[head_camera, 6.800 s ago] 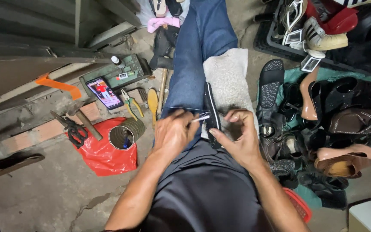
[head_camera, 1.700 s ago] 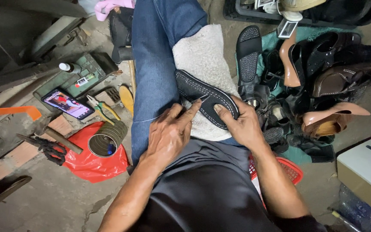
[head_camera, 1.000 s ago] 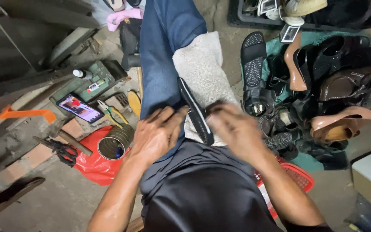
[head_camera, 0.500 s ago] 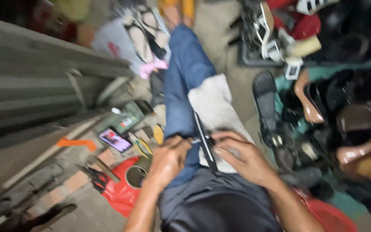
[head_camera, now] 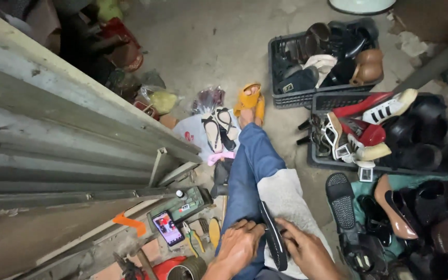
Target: Manually stitching a shoe sole using a specialized cobbler's tool and thread.
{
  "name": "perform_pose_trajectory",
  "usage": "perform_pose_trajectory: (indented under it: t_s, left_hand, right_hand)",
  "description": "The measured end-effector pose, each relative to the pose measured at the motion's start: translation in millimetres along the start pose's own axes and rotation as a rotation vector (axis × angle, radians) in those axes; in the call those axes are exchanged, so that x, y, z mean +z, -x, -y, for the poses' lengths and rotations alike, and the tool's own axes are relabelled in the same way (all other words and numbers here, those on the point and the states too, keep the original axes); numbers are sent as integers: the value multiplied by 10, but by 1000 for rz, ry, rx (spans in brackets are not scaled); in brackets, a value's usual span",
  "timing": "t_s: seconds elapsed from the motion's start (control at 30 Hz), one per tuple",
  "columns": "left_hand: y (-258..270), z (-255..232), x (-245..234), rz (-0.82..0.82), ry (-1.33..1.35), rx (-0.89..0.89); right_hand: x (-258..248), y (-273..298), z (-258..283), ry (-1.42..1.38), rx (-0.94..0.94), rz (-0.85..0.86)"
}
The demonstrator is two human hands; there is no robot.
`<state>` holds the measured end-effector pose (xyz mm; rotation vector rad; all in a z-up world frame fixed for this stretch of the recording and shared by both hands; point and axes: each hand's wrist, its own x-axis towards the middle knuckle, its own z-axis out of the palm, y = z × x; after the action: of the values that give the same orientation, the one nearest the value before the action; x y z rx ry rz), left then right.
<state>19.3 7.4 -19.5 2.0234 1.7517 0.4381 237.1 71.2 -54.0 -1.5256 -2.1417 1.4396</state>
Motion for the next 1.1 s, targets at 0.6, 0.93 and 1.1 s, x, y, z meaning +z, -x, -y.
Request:
perform_pose_trajectory:
  t_s: [0.6,0.93,1.1]
  left_hand:
    - [744,704,-142,256,-63,-832]
    - [192,-71,104,-173,451,-521]
    - [346,71,192,-268,814,-562]
  right_hand:
    - [-193,114,-99,98,27,54]
    - [-697,385,303,-127,-40,-167]
    - [-727,256,815,-388,-337,-18]
